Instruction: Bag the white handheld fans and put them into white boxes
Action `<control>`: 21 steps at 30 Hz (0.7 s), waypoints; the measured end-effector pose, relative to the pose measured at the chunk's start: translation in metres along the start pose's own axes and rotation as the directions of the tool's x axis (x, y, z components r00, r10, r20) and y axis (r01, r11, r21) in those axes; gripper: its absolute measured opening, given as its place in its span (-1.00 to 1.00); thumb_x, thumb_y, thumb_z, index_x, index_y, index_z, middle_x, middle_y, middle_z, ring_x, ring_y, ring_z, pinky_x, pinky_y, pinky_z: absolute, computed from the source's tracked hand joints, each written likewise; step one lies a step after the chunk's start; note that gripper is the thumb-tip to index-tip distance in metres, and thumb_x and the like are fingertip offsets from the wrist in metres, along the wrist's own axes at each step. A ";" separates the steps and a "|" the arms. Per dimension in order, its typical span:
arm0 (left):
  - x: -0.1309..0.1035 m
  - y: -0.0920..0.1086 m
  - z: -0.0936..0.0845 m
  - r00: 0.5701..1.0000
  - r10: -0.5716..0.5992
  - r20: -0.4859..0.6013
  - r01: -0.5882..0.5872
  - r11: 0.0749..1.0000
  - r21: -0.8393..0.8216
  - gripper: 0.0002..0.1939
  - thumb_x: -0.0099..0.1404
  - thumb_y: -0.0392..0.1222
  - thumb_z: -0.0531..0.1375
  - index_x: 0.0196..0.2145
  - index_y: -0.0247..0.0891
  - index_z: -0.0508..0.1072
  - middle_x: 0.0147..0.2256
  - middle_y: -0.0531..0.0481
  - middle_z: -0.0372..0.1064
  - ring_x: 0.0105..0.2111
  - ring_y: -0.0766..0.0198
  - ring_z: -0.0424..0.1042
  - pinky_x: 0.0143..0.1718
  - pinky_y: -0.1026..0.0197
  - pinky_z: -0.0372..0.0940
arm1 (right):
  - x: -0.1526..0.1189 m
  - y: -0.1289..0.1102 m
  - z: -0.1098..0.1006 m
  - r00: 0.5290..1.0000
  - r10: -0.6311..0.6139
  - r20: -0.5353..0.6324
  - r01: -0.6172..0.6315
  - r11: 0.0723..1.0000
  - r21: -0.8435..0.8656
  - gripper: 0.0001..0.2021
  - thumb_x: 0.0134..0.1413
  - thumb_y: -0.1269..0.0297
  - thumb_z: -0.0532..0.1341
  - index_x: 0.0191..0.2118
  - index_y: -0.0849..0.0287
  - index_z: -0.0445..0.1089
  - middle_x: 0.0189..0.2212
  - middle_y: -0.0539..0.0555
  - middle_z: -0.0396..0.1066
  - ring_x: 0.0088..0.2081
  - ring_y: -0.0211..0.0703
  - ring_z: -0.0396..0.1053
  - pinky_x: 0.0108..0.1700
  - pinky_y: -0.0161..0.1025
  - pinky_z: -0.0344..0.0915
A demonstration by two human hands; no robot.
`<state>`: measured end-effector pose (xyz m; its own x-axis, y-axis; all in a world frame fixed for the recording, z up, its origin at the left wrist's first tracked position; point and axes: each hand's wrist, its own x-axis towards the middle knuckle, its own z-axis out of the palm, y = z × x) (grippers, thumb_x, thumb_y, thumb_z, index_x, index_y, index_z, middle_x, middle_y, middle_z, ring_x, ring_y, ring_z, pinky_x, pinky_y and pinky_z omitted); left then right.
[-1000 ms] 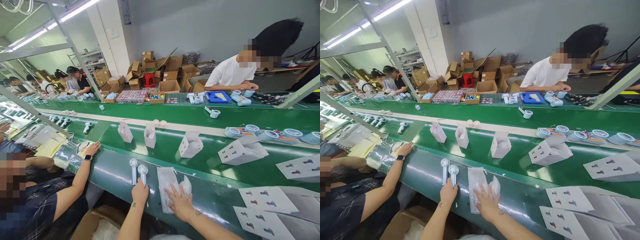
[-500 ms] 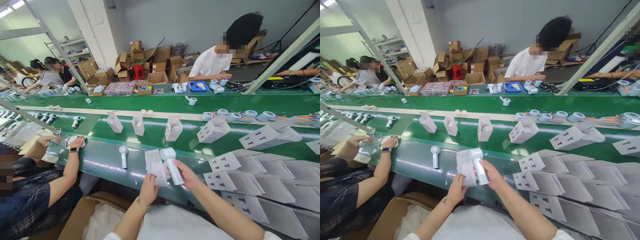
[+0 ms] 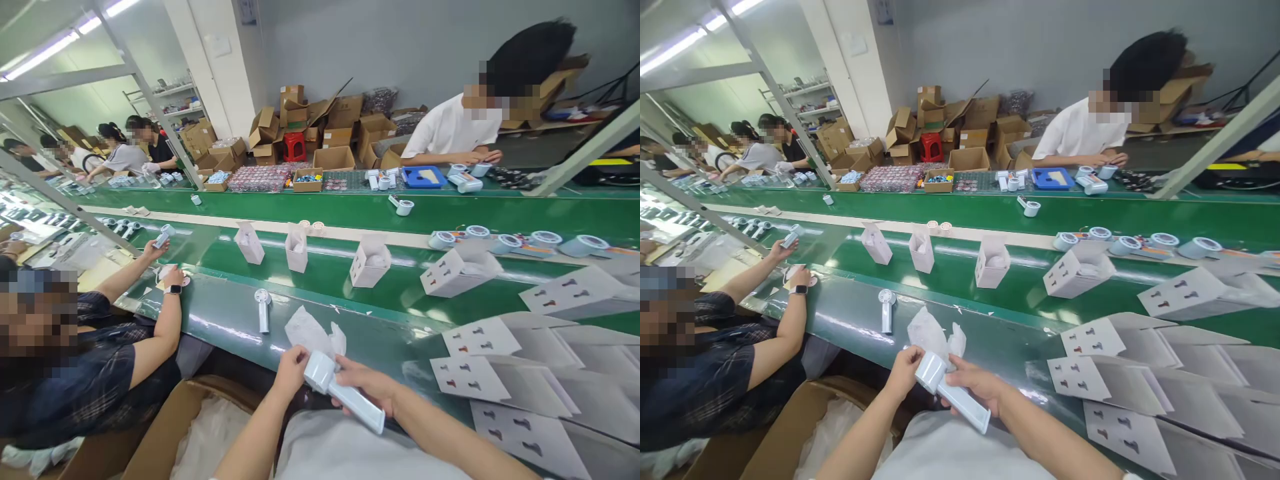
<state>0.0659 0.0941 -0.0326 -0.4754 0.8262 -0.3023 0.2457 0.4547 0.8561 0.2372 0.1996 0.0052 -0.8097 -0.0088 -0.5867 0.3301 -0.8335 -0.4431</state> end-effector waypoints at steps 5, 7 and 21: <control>-0.008 0.006 -0.020 0.999 -0.005 -0.046 -0.005 0.978 -0.208 -0.73 0.23 -0.08 0.07 -0.42 -0.32 0.44 -0.53 0.04 0.34 -0.49 0.32 0.27 -0.42 0.29 0.19 | 0.019 -0.006 0.006 0.998 0.030 0.053 -0.026 0.998 -0.061 0.01 -0.21 0.24 0.37 0.30 0.08 -0.27 -0.30 0.10 0.45 -0.40 -0.08 0.48 -0.48 -0.29 0.34; -0.009 0.007 -0.025 0.999 0.026 -0.029 -0.033 0.964 -0.263 -0.80 0.16 -0.15 0.14 -0.40 -0.32 0.48 -0.45 -0.01 0.41 -0.41 0.28 0.33 -0.33 0.26 0.23 | 0.022 -0.009 0.009 0.998 0.007 0.061 -0.003 0.997 -0.077 -0.01 -0.16 0.22 0.34 0.31 0.09 -0.29 -0.32 0.10 0.45 -0.40 -0.08 0.48 -0.50 -0.31 0.33; 0.002 0.010 -0.046 0.996 0.088 -0.006 -0.088 0.991 -0.096 -0.86 0.06 -0.41 0.14 -0.42 -0.32 0.48 -0.46 0.02 0.41 -0.42 0.30 0.31 -0.35 0.28 0.20 | 0.026 -0.035 0.031 0.998 -0.013 -0.057 -0.002 0.966 -0.257 -0.30 -0.15 0.11 0.32 0.13 0.18 0.10 -0.38 0.06 0.41 -0.49 -0.16 0.44 -0.55 -0.31 0.33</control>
<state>0.0288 0.0848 -0.0059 -0.4570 0.8610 -0.2232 0.2045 0.3459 0.9157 0.1900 0.2112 0.0265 -0.7848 0.0338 -0.6189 0.4454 -0.6636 -0.6010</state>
